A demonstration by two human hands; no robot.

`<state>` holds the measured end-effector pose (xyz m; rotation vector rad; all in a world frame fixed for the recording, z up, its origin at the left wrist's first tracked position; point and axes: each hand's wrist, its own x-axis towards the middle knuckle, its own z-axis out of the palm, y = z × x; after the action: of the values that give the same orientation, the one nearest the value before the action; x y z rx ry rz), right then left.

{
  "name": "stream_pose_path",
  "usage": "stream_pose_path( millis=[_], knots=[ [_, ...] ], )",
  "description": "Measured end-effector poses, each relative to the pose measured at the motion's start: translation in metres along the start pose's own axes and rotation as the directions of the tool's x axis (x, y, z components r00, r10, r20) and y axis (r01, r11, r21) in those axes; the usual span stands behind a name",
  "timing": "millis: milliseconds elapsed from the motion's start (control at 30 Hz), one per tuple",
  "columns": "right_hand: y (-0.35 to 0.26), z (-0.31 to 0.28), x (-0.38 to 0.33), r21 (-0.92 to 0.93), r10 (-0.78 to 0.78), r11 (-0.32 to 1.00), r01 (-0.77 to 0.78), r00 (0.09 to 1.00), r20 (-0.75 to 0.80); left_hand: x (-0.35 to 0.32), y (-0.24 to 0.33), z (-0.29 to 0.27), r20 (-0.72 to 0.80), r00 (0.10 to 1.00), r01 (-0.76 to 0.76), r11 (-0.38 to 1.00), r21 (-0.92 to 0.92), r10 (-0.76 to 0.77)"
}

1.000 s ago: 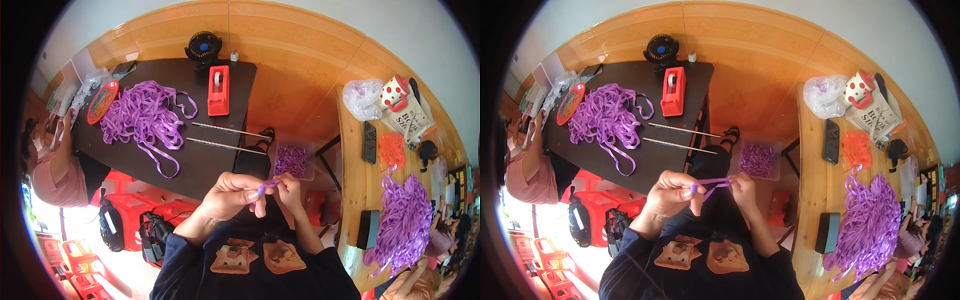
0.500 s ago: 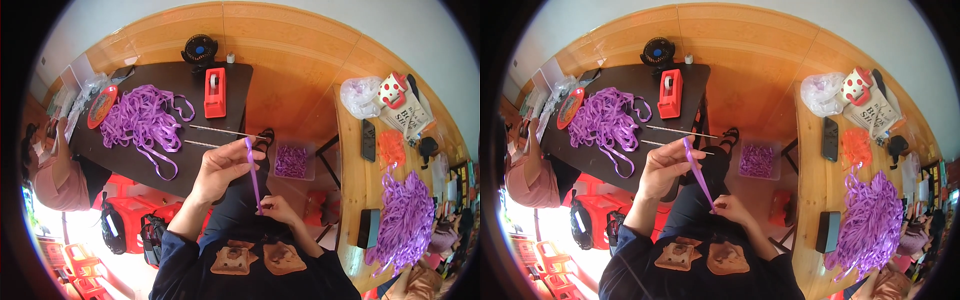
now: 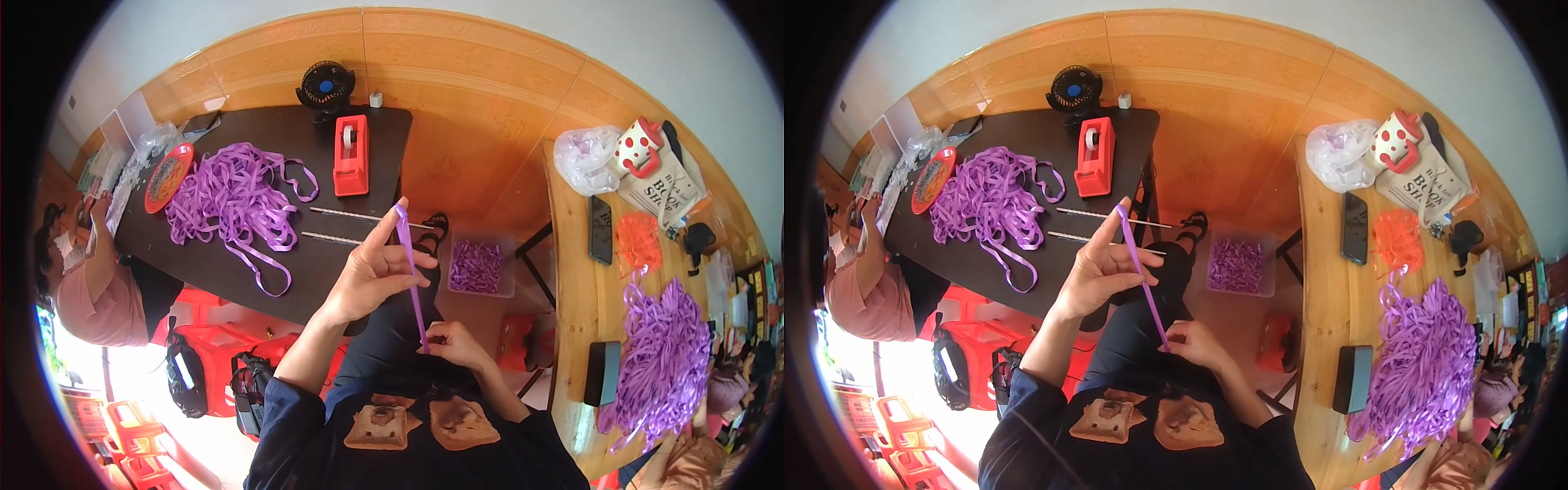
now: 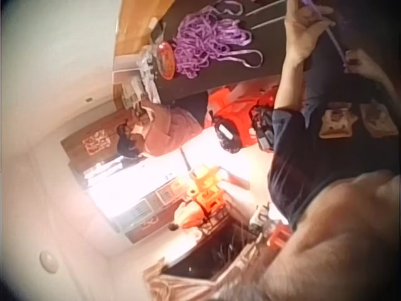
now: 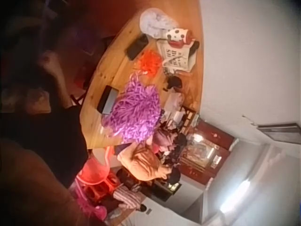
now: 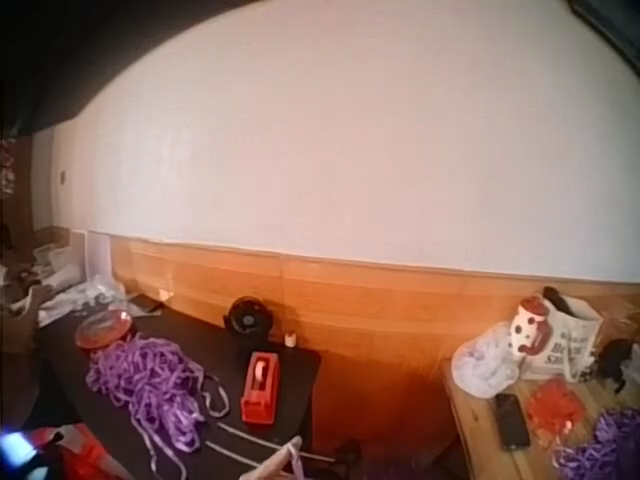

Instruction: Making decorative craft items by wrapping purple ribbons around two parallel metal rods.

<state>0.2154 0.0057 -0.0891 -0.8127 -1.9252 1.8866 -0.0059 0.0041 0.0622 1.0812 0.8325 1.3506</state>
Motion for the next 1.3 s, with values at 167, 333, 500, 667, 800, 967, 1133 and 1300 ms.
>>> stream_pose_path(
  millis=[167,333,500,667,800,967,1133,1300],
  knots=[
    [0.006,0.0,-0.001,0.027,-0.016,1.0,0.016,1.0,-0.005,0.002,0.001,-0.008,0.015,1.0,-0.015,0.993,0.121,0.013],
    [0.008,-0.002,-0.003,0.048,0.024,0.999,-0.023,0.999,-0.027,0.002,0.006,-0.008,-0.033,0.999,0.015,0.978,0.209,-0.009],
    [0.029,-0.001,-0.004,-0.101,0.055,0.993,-0.067,0.992,-0.112,0.006,0.003,-0.01,-0.1,0.994,-0.033,0.99,0.137,0.047],
    [0.031,-0.007,-0.004,-0.383,0.058,0.909,-0.167,0.958,-0.279,0.004,-0.002,-0.013,-0.107,0.993,-0.045,0.997,0.055,0.051],
    [0.043,-0.024,-0.008,-0.421,0.046,0.881,-0.215,0.925,-0.377,0.004,-0.006,-0.004,-0.08,0.995,0.058,0.994,-0.092,-0.065],
    [-0.027,-0.043,-0.002,-0.233,-0.332,0.941,0.247,0.808,-0.487,-0.009,-0.015,0.001,0.136,0.957,0.279,0.944,-0.179,-0.257],
    [-0.108,-0.051,0.012,-0.167,-0.689,0.725,0.668,0.7,-0.189,-0.019,-0.025,0.005,0.25,0.893,0.427,0.879,-0.211,-0.374],
    [-0.125,-0.052,0.023,-0.211,-0.728,0.674,0.708,0.685,-0.028,-0.024,-0.03,0.006,0.281,0.875,0.46,0.859,-0.225,-0.395]
  ],
)
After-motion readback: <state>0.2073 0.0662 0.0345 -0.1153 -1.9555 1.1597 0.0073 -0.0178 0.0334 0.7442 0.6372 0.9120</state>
